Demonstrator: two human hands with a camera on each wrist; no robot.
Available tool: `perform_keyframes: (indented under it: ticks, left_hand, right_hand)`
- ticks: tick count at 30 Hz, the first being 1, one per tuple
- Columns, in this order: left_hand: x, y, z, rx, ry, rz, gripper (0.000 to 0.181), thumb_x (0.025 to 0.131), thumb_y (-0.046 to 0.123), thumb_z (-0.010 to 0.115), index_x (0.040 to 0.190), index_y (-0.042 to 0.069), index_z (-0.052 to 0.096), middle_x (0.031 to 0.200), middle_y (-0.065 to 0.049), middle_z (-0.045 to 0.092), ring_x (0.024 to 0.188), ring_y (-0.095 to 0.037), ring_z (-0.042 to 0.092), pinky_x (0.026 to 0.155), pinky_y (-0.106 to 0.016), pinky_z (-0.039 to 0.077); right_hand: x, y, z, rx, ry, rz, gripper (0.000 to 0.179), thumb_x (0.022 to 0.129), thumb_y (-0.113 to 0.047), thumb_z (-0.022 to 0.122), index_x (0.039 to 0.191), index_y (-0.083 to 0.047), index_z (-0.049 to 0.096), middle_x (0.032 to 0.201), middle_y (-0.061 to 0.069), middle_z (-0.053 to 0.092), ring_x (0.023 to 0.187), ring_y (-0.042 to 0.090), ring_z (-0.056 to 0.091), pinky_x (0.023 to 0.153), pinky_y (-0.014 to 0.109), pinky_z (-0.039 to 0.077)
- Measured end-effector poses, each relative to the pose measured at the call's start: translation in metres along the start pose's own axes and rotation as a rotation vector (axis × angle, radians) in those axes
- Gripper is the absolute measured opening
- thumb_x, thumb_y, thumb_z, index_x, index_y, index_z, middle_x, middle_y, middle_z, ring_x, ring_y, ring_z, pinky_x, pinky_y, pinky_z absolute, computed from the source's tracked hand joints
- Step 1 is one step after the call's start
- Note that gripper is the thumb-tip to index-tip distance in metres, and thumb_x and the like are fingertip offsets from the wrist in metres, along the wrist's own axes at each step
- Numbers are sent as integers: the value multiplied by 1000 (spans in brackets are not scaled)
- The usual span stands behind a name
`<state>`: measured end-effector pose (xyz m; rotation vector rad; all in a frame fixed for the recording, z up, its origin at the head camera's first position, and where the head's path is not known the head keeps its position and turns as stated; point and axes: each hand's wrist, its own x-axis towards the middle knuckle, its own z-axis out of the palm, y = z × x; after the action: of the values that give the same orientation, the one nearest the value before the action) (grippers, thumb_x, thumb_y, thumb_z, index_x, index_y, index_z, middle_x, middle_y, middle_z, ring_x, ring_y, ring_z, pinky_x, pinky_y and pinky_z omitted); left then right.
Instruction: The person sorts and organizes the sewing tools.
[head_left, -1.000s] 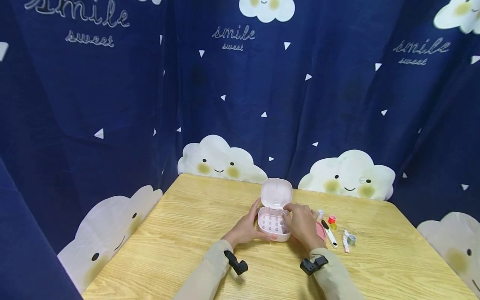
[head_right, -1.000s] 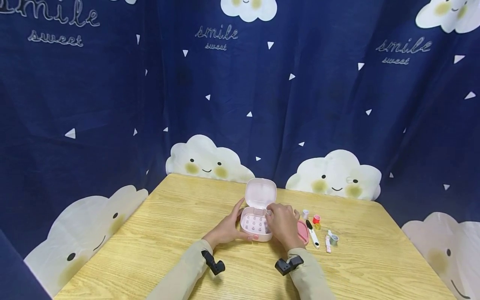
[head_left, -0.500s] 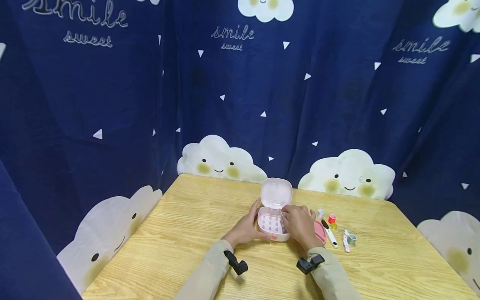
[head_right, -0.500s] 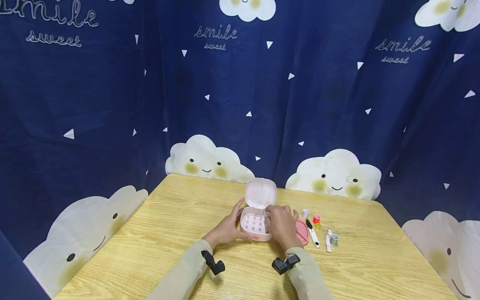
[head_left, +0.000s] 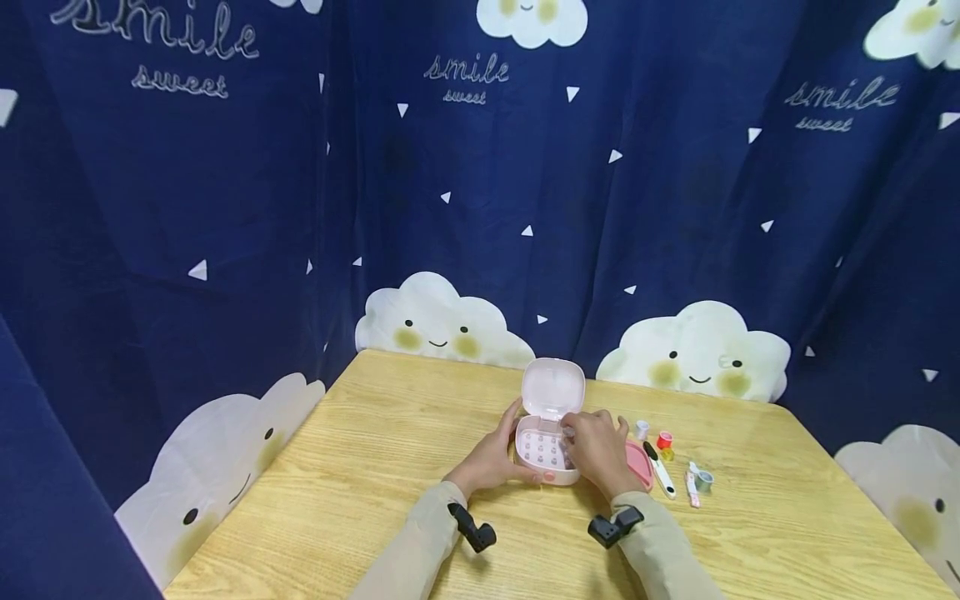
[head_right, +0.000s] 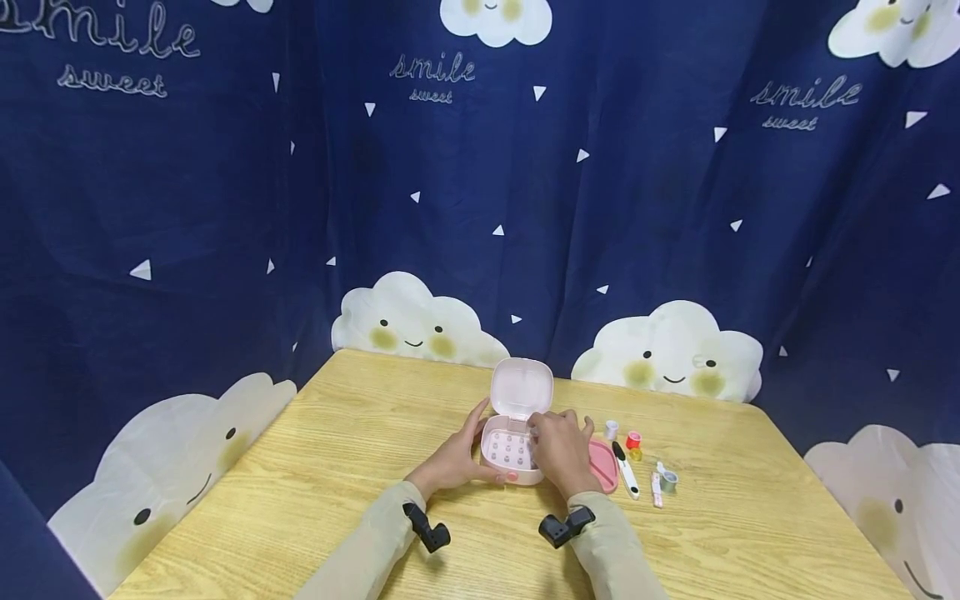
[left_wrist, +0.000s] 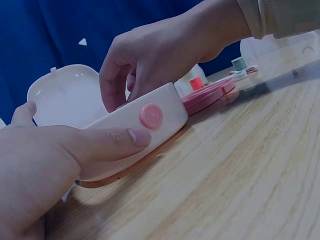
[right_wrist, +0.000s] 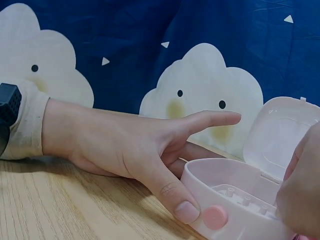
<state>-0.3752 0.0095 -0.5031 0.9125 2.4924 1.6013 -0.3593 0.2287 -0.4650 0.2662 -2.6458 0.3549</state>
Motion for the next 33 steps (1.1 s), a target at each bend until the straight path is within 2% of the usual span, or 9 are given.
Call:
perform_keyframes:
  ticks: [4, 12, 22, 29, 33]
  left_hand:
    - [-1, 0, 0, -3, -2, -4, 137, 70, 36, 98, 168, 29, 2, 162, -7, 40, 148, -21, 36, 122, -48, 25]
    - [-1, 0, 1, 1, 5, 7, 137, 70, 38, 98, 168, 27, 3, 161, -7, 41, 147, -22, 38, 121, -49, 26]
    - [1, -1, 0, 6, 4, -6, 138, 69, 38, 98, 168, 29, 2, 162, -7, 41, 147, -21, 37, 121, -48, 26]
    - [3, -5, 2, 20, 0, -26, 139, 68, 40, 99, 167, 35, 2, 161, 0, 41, 146, -15, 37, 121, -44, 26]
    - [3, -5, 1, 20, 3, -18, 138, 68, 40, 99, 167, 34, 2, 161, -1, 42, 145, -16, 38, 121, -46, 27]
  right_hand:
    - [2, -1, 0, -28, -19, -7, 23, 81, -7, 85, 102, -15, 80, 97, 4, 76, 102, 38, 58, 103, 81, 21]
    - [6, -5, -2, -80, -96, 5, 26, 80, -7, 86, 103, -16, 79, 96, 5, 75, 102, 40, 57, 103, 81, 19]
    - [8, -6, 1, -71, -82, 38, 29, 78, -4, 87, 104, -14, 80, 111, 8, 70, 106, 38, 56, 105, 79, 23]
    - [9, -6, 0, -75, -63, 46, 23, 83, -5, 83, 104, -13, 81, 104, 7, 71, 100, 35, 55, 103, 76, 26]
    - [10, -6, -1, -79, -72, 50, 22, 84, -5, 83, 105, -13, 81, 104, 7, 71, 100, 35, 55, 103, 76, 26]
